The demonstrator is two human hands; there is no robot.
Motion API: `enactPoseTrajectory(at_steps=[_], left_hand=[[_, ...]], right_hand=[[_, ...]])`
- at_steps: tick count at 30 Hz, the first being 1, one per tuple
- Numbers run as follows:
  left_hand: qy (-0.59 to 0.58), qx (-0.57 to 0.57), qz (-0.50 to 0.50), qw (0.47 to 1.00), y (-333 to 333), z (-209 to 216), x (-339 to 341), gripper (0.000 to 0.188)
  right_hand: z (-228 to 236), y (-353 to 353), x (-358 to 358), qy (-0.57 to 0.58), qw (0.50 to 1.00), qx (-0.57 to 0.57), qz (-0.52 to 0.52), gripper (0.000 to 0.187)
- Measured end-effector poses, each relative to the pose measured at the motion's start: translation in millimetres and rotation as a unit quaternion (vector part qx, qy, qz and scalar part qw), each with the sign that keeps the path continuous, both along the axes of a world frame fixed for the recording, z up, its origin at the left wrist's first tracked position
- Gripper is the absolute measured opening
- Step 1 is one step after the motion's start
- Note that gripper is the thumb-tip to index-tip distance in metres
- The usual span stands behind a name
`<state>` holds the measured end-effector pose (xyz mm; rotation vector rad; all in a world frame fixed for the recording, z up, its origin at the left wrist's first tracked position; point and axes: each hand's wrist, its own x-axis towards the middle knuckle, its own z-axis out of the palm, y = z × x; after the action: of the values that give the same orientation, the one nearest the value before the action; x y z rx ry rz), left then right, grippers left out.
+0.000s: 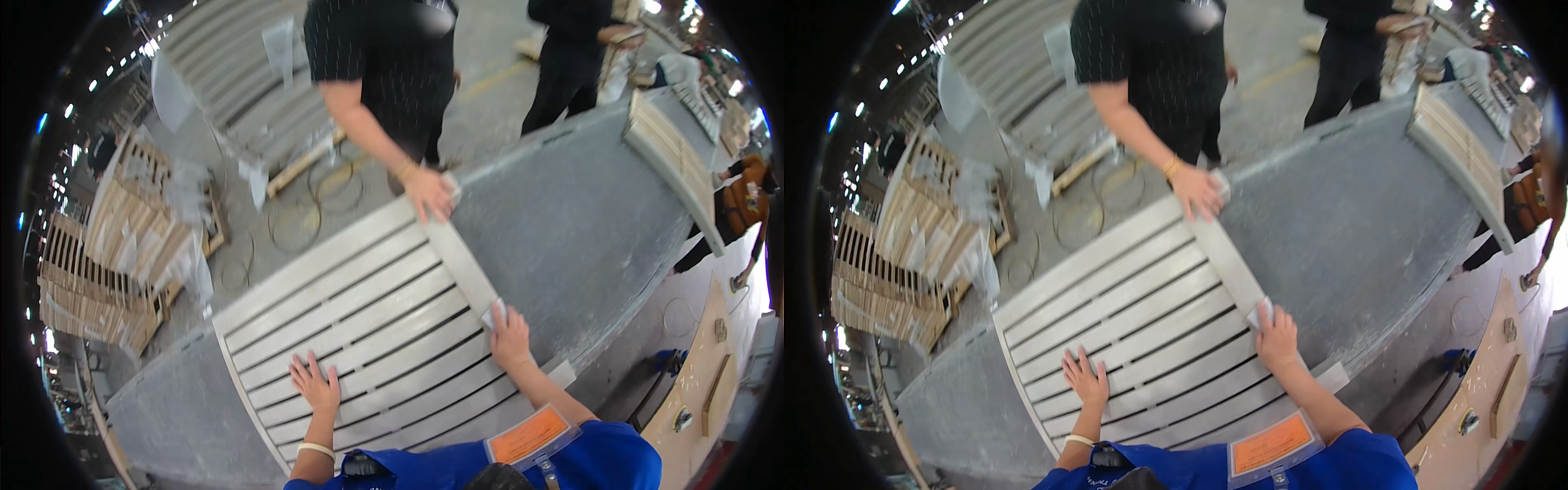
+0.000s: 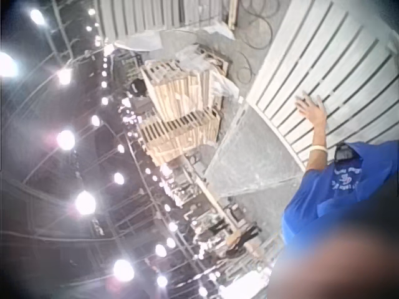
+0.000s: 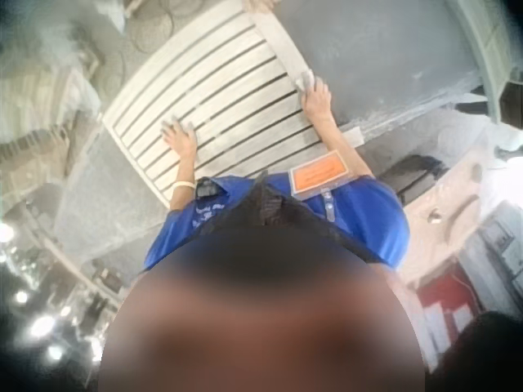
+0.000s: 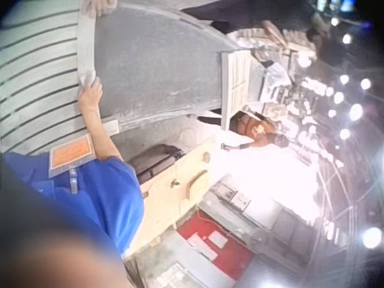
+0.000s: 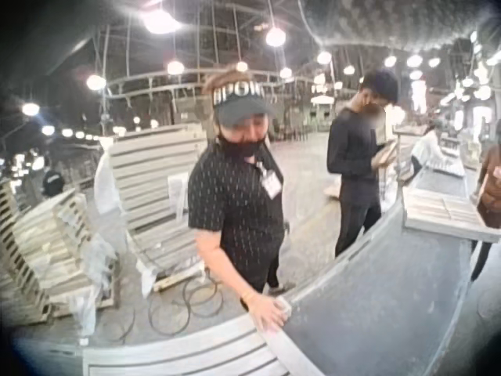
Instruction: The person sands a white slatted wooden panel with a sanding block, applies a white substance from a tube, and wipes it with a cloth. The person then uses a power sander on the panel and flips it to sand the back side.
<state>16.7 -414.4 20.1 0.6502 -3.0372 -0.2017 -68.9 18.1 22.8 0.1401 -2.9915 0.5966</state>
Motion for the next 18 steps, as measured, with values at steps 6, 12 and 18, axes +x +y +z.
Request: enactPoseTrajectory(at_steps=[6, 12, 18], left_hand=[[-0.010, 0.029, 0.001, 1.000, -7, -1, 7, 0.069], [-0.047, 0.051, -0.006, 0.998, -10, 2, 8, 0.073], [-0.046, 0.063, -0.007, 0.997, -5, 12, 10, 0.073]], right_hand=[[48, 58, -43, -0.205, 0.978, 0.029, 0.037, 0.065], [241, 334, -152, 0.216, 0.886, -0.177, -0.370, 0.073], [344, 363, -107, 0.206, 0.850, -0.377, -0.305, 0.067]])
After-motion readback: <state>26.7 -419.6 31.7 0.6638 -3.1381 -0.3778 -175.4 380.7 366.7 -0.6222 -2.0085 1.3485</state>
